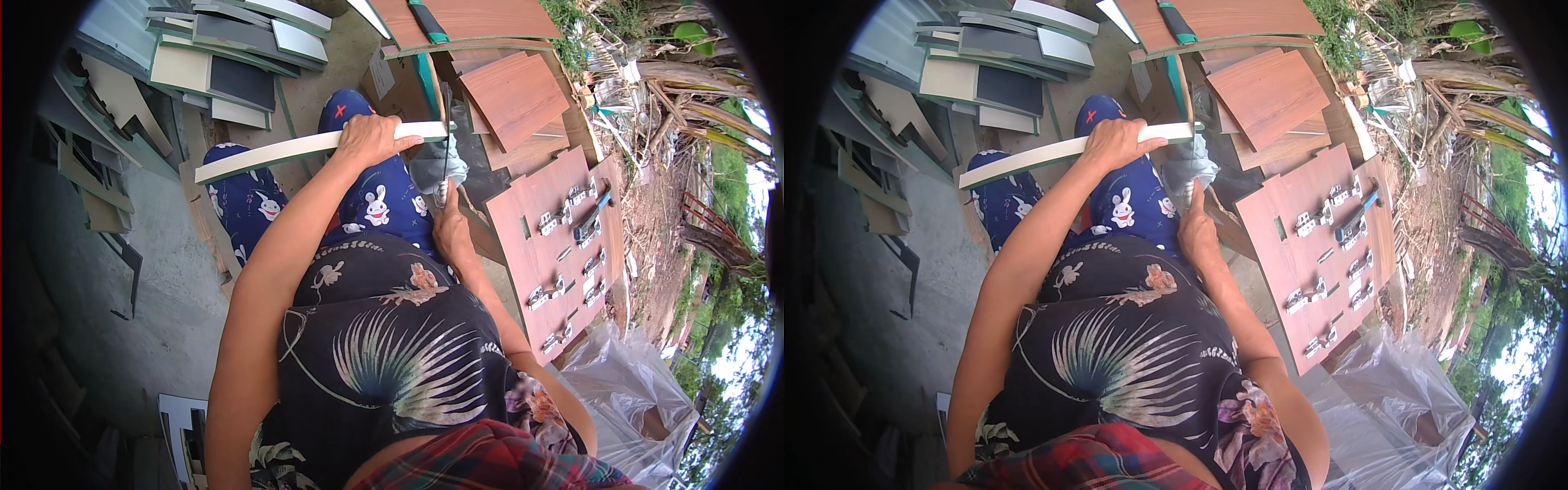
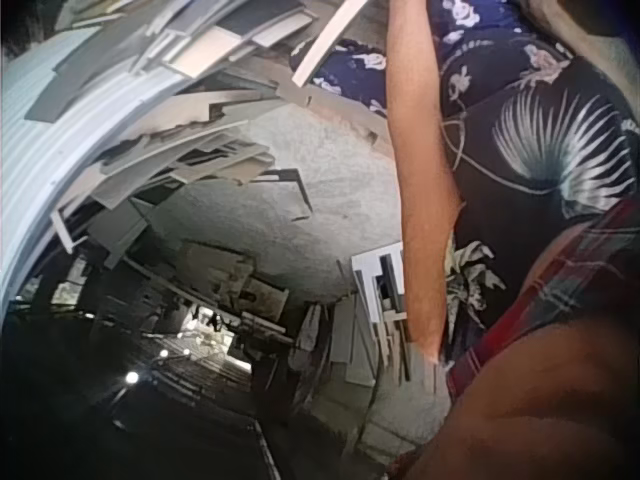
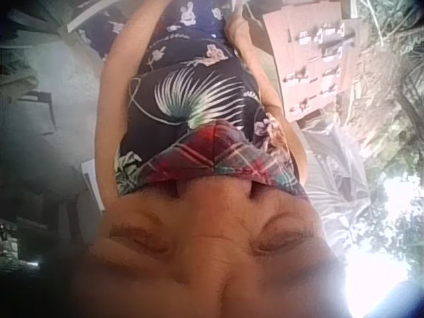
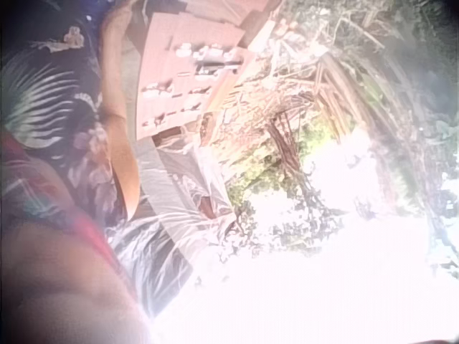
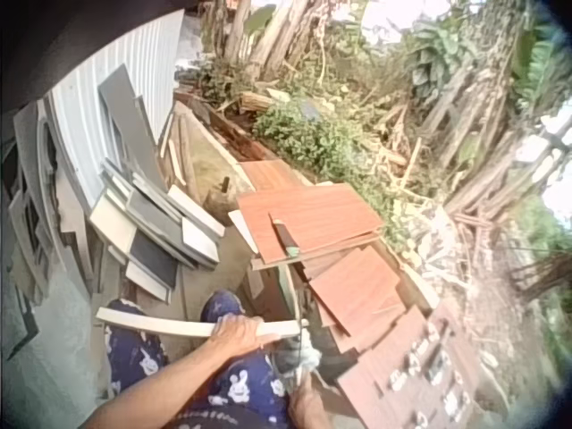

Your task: Trimming or scraping the edges of wood panels using a utility knife in a furniture workshop.

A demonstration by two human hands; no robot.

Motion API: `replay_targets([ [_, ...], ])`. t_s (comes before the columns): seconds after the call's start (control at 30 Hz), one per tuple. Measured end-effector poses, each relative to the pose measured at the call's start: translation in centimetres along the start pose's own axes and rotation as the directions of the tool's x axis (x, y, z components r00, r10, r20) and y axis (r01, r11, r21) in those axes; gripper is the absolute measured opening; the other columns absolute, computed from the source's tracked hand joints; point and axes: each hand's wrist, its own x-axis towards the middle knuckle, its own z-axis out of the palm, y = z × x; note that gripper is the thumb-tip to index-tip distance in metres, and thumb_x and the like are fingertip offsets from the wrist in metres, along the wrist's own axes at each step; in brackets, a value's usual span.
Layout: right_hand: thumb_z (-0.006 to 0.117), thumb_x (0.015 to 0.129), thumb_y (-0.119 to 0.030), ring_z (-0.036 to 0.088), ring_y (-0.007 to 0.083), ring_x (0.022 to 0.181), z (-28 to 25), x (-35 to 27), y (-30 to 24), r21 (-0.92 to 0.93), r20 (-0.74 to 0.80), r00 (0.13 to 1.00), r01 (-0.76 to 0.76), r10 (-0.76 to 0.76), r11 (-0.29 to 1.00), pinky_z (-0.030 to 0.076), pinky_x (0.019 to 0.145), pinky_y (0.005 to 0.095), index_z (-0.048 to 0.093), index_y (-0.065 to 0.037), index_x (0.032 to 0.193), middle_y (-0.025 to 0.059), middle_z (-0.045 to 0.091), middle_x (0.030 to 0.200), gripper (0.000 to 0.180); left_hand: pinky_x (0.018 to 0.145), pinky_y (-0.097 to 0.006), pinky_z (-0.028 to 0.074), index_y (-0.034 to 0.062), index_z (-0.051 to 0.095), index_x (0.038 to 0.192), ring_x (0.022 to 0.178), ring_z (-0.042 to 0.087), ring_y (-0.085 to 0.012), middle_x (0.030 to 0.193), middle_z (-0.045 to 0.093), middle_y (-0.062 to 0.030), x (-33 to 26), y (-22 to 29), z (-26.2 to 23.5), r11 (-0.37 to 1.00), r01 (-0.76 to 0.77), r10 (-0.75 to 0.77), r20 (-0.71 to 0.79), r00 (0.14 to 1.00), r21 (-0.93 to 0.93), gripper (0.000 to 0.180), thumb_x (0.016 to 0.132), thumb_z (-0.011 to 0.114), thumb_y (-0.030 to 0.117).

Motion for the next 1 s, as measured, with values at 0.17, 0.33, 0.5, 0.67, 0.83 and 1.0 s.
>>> replay_targets([
  [0.17, 0.045, 0.098, -0.005, 0.057, 0.051, 0.117, -3.5, -1.7, 0.8, 0.157, -0.045, 0.997, 0.074, -0.068, 0.985, 0.046, 0.097, 0.0505, 0.013, -0.011, 0.159, 0.039, 0.057, 0.124, 0.069, 0.067, -0.047, 0.056, 0.0063, 0.071, 0.084, 0.071, 0.071, -0.0352, 0.073, 0.07, -0.0168, -0.5, 0.0, 0.0, 1.0, -0.002, 0.002, 0.006, 1.0, 0.023, 0.068, 0.089, 0.053, 0.071],
  [0.33, 0.045, 0.097, -0.005, 0.06, 0.0515, 0.112, -3.7, -3.6, 1.6, 0.153, -0.02, 0.999, 0.039, -0.036, 0.987, 0.048, 0.093, 0.0526, 0.014, -0.013, 0.159, 0.0396, 0.06, 0.116, 0.07, 0.067, -0.047, 0.056, 0.0059, 0.071, 0.084, 0.071, 0.07, -0.0358, 0.073, 0.07, -0.0168, -0.3, 0.0, -0.2, 1.0, 0.009, -0.01, 0.023, 1.0, 0.018, 0.068, 0.088, 0.053, 0.071],
  [0.5, 0.047, 0.096, -0.004, 0.059, 0.0512, 0.113, -3.7, 1.1, -1.0, 0.128, -0.028, 0.999, 0.043, -0.039, 0.991, 0.048, 0.094, 0.053, 0.017, -0.013, 0.158, 0.04, 0.06, 0.116, 0.069, 0.067, -0.048, 0.056, 0.0054, 0.071, 0.085, 0.071, 0.071, -0.0359, 0.072, 0.07, -0.0164, -0.3, 0.3, -0.4, 0.999, 0.023, -0.023, 0.016, 1.0, 0.026, 0.069, 0.088, 0.053, 0.072],
  [0.67, 0.046, 0.096, -0.004, 0.056, 0.0511, 0.118, -3.9, 4.9, -2.1, 0.178, -0.041, 0.999, 0.038, -0.031, 0.983, 0.046, 0.099, 0.0526, 0.019, -0.012, 0.157, 0.0391, 0.059, 0.119, 0.067, 0.067, -0.048, 0.056, 0.0052, 0.071, 0.085, 0.071, 0.071, -0.0359, 0.072, 0.07, -0.0164, -0.5, 0.4, -0.4, 1.0, 0.01, -0.01, 0.01, 1.0, 0.02, 0.068, 0.088, 0.054, 0.071],
  [0.83, 0.046, 0.097, -0.003, 0.056, 0.0502, 0.119, -3.0, -0.5, 0.0, 0.158, -0.034, 0.998, 0.062, -0.057, 0.985, 0.046, 0.099, 0.0525, 0.019, -0.011, 0.156, 0.0372, 0.059, 0.122, 0.066, 0.067, -0.047, 0.056, 0.0054, 0.071, 0.085, 0.071, 0.071, -0.0353, 0.072, 0.071, -0.0161, -0.4, 0.0, 0.4, 0.999, 0.032, -0.032, 0.005, 0.999, 0.026, 0.067, 0.087, 0.056, 0.07],
  [1.0, 0.045, 0.095, -0.005, 0.062, 0.0537, 0.102, -3.1, -0.5, 1.5, 0.107, -0.084, 0.987, 0.145, -0.136, 0.984, 0.048, 0.089, 0.0562, 0.015, -0.008, 0.157, 0.0402, 0.063, 0.104, 0.069, 0.067, -0.047, 0.055, 0.0059, 0.071, 0.084, 0.071, 0.071, -0.0352, 0.073, 0.071, -0.0157, -0.4, 0.2, -0.1, 1.0, 0.007, -0.007, -0.028, 1.0, 0.007, 0.066, 0.087, 0.057, 0.07],
])
